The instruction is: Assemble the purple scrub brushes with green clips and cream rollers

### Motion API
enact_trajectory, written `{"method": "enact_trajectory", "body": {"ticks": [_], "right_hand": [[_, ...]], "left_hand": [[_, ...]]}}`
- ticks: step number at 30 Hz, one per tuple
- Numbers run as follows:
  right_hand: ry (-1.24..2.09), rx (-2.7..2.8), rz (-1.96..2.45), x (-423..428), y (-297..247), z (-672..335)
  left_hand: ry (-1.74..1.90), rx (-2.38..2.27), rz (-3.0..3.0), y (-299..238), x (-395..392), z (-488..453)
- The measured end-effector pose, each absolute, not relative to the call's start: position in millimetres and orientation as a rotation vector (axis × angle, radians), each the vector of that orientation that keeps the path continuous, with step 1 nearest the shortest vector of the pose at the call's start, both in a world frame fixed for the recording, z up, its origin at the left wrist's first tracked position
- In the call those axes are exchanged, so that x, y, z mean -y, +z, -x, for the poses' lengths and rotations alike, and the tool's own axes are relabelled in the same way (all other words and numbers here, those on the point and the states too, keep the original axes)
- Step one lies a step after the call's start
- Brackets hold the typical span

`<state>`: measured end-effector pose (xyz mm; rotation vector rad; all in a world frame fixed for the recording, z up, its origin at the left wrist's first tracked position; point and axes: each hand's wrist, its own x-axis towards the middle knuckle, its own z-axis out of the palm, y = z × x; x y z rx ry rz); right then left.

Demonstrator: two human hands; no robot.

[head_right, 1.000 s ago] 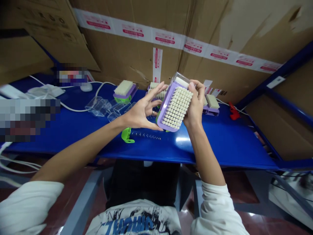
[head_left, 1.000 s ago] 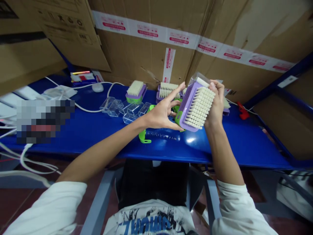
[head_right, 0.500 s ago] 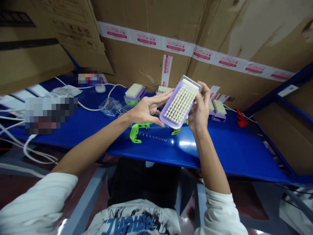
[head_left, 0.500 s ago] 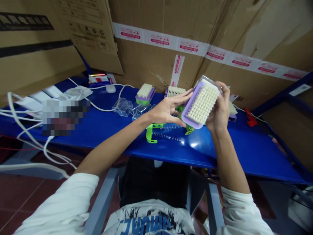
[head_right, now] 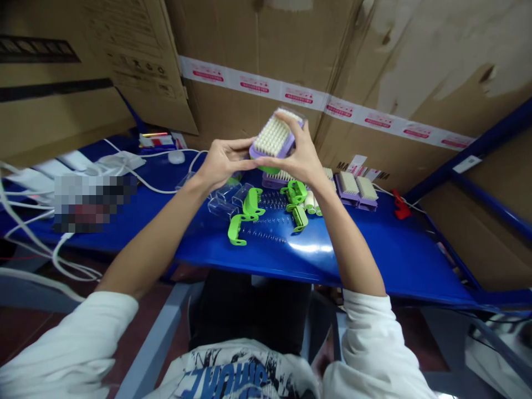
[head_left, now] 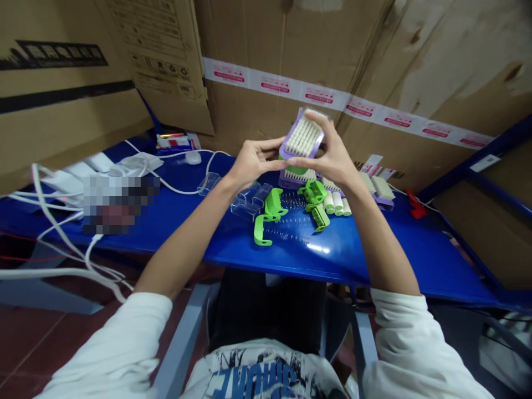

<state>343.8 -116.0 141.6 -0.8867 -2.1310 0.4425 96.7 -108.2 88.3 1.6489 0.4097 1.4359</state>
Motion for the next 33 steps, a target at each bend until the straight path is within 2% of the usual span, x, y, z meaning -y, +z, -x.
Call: {"method": "enact_trajectory", "body": {"ticks": [6, 9, 12, 15, 19, 23, 27, 33], "right_hand": [[0.671, 2.043, 0.868, 67.2, 137.1, -298.1], [0.988, 1.857, 0.985, 60.8, 129.6, -295.4], [1.293, 1.741, 1.061, 58.1, 127.7, -299.0], [1.324, 1.845, 1.149, 54.1, 126.2, -297.7], [1.149, 2.082, 1.344, 46.7, 119.8, -287.1], [0.531, 2.409, 1.465, 49.4, 111.9, -272.7], [-0.016, 2.442, 1.749, 66.7, 108.1, -257.7], [-0.171, 2.583, 1.707, 79.4, 103.9, -246.1]], "left_hand": [[1.462, -0.620, -1.629, 87.4, 87.8, -72.3], [1.381, -0.771, -1.616, 84.6, 77.0, -63.2], [1.501, -1.216, -1.739, 78.9, 62.5, -51.3], [1.397, -1.802, -1.875, 68.3, 53.3, -43.4], [0.997, -1.972, -1.944, 55.0, 53.2, -44.3], [0.832, -1.943, -1.977, 50.5, 54.9, -47.3], [0.828, -1.974, -1.969, 50.2, 55.7, -47.5], [0.852, -1.967, -1.993, 49.9, 57.9, -50.1]]}}
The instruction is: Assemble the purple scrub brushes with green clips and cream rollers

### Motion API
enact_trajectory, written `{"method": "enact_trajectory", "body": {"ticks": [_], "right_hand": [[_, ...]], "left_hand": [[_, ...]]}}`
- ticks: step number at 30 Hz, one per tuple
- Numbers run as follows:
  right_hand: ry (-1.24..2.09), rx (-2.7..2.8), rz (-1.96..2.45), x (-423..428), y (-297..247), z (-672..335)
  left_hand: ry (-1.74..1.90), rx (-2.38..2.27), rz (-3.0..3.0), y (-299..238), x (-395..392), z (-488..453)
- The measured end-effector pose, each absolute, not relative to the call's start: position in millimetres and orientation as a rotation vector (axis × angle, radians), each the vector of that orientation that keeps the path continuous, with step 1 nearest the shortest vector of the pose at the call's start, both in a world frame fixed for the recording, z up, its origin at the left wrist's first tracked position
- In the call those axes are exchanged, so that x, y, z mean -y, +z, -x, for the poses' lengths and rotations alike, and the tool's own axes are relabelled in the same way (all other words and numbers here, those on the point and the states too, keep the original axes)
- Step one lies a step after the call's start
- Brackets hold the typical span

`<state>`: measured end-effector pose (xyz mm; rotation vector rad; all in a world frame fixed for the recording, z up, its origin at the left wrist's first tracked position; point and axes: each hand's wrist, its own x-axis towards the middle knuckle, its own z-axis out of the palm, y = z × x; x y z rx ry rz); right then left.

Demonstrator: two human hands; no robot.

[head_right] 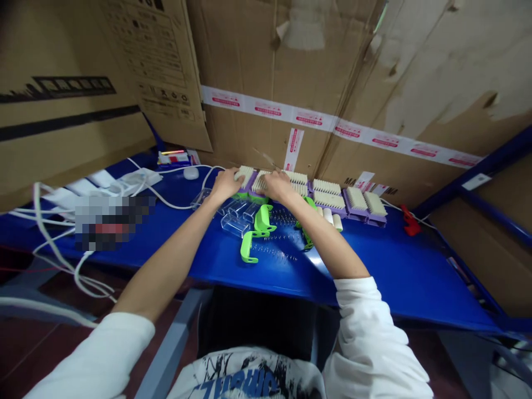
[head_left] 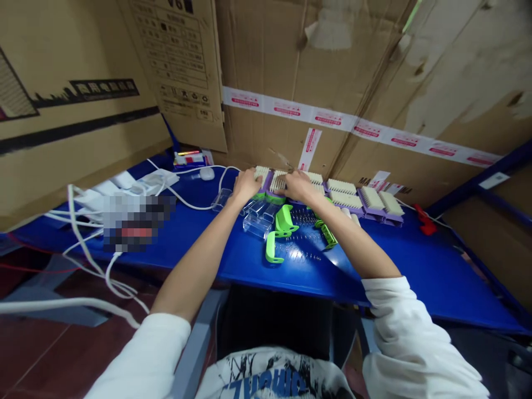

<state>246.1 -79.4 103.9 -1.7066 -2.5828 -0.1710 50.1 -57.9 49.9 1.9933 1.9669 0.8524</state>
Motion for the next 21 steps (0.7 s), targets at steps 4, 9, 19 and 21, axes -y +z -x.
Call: {"method": "enact_trajectory", "body": {"ticks": [4, 9, 19, 21], "right_hand": [[-0.166, 2.603, 1.649, 78.5, 99.8, -248.0], [-0.196, 2.450, 1.575, 83.3, 105.7, -298.5], [0.017, 2.548, 1.504, 54.7, 101.4, -373.1], [0.054, 2.563, 1.524, 47.4, 98.8, -363.4]], "left_hand": [[0.821, -1.895, -2.019, 50.6, 57.5, -49.0], [0.788, -1.838, -2.062, 48.2, 54.5, -50.0], [0.919, -1.852, -2.009, 42.1, 53.9, -53.5], [0.924, -1.861, -2.000, 41.9, 53.1, -53.4]]}}
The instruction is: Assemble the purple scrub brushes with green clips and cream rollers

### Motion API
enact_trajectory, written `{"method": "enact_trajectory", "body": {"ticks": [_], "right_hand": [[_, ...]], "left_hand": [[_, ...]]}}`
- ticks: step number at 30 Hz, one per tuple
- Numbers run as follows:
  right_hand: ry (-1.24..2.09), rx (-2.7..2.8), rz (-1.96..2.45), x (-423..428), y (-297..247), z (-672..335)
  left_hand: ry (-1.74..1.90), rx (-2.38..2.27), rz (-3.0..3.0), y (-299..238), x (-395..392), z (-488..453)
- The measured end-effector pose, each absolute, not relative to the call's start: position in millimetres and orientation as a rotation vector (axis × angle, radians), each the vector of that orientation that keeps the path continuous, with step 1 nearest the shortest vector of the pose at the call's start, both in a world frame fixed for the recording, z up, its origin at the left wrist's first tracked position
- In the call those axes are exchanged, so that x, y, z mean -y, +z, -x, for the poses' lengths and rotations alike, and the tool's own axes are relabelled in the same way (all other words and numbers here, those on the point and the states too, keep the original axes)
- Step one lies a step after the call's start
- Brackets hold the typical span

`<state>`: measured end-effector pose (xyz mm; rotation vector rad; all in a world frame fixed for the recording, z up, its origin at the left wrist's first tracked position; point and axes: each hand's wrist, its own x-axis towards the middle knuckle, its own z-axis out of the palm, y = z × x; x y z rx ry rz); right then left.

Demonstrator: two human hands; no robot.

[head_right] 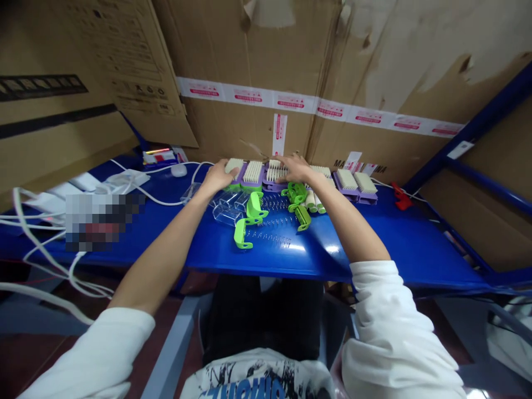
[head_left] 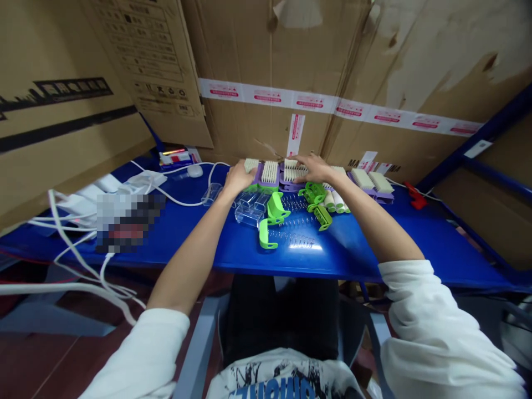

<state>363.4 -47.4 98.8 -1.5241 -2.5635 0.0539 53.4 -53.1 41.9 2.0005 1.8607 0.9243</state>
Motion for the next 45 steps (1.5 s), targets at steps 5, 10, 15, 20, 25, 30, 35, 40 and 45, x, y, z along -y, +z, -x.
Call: {"method": "enact_trajectory", "body": {"ticks": [5, 10, 15, 20, 25, 30, 35, 40, 45], "right_hand": [[0.177, 2.554, 1.560, 39.1, 94.7, -355.5], [0.256, 2.475, 1.449, 36.3, 90.1, -367.6], [0.345, 2.326, 1.354, 35.2, 101.8, -376.5], [0.431, 2.043, 1.137, 44.7, 137.7, -372.7], [0.292, 1.773, 0.997, 85.5, 171.6, -371.2], [0.298, 1.655, 0.977, 145.3, 164.3, -348.9], [0.401, 1.796, 1.001, 176.8, 144.2, -321.3], [0.544, 1.966, 1.064, 160.1, 126.1, -369.8], [0.502, 2.245, 1.113, 158.2, 98.7, -397.0]], "left_hand": [[0.920, -1.893, -1.996, 40.2, 52.8, -55.4], [0.933, -1.909, -1.988, 39.1, 60.8, -62.1], [0.952, -1.901, -1.967, 45.2, 71.6, -67.4], [0.974, -1.900, -1.952, 50.6, 75.3, -66.8], [1.220, -1.799, -2.030, 64.4, 74.6, -64.4], [1.434, -1.007, -2.016, 73.0, 90.6, -90.8], [1.462, -0.908, -1.880, 70.5, 117.9, -112.7], [1.513, -1.077, -1.812, 72.2, 117.3, -110.5], [1.616, -0.929, -1.637, 74.0, 110.6, -108.9]]}}
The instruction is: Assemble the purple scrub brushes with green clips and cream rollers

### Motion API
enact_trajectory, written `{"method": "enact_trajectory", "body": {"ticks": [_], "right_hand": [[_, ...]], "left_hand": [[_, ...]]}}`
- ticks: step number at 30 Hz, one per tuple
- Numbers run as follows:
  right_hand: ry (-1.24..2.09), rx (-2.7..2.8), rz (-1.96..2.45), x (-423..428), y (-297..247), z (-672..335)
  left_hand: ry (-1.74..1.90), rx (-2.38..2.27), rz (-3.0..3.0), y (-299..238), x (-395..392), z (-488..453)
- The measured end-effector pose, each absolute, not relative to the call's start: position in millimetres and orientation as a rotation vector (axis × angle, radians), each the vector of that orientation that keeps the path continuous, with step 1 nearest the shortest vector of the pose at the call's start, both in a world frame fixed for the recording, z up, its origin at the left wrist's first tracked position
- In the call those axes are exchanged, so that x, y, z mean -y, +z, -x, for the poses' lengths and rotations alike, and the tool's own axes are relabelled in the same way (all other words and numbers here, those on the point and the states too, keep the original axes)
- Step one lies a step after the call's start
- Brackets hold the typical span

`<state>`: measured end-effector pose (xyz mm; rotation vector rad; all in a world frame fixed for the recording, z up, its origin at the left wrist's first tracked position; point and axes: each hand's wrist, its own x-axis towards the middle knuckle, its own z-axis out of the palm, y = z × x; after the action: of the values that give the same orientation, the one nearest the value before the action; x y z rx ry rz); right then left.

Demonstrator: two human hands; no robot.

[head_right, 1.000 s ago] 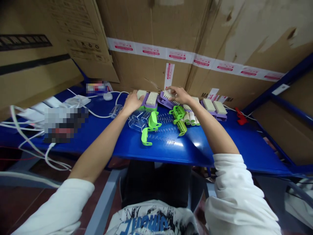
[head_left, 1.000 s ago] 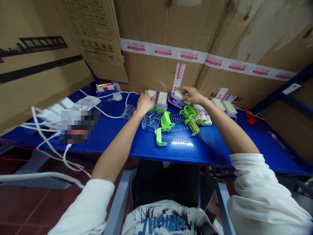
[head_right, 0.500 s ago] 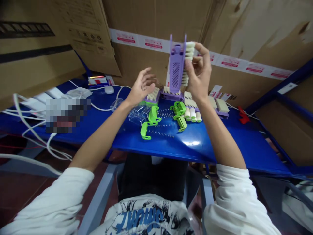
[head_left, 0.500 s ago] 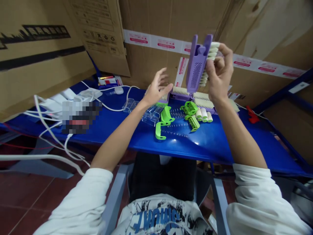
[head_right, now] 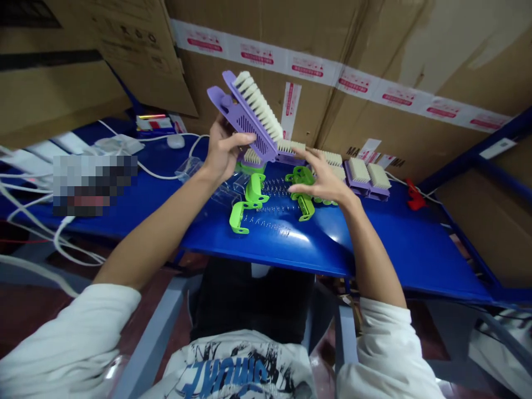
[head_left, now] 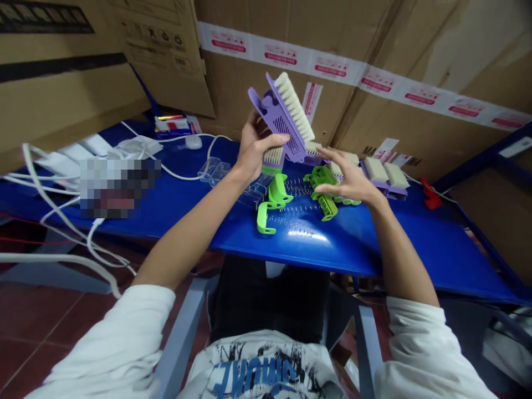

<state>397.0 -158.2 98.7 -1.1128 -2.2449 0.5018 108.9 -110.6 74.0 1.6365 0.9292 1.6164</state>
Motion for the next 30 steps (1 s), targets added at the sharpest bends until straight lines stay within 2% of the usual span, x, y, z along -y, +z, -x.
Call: {"method": "enact_trajectory", "body": {"ticks": [5, 10, 14, 20, 30], "right_hand": [[0.453, 2.414, 1.127, 168.0, 105.9, -393.1], [0.499, 2.542, 1.212, 184.8, 115.4, -431.3], [0.267, 2.541, 1.175, 200.0, 102.5, -435.3], [-0.049, 2.508, 0.998, 196.9, 84.9, -389.5], [0.194, 2.830, 0.866, 136.4, 82.5, -317.6]], "left_hand": [[1.578, -0.958, -1.568, 75.5, 109.4, -102.4], [1.565, -0.978, -1.519, 71.4, 96.2, -96.0], [1.631, -0.835, -1.423, 59.1, 77.7, -93.6], [1.659, -0.555, -1.306, 44.1, 55.3, -89.2], [1.695, -0.495, -1.169, 56.6, 67.6, -84.3]]}}
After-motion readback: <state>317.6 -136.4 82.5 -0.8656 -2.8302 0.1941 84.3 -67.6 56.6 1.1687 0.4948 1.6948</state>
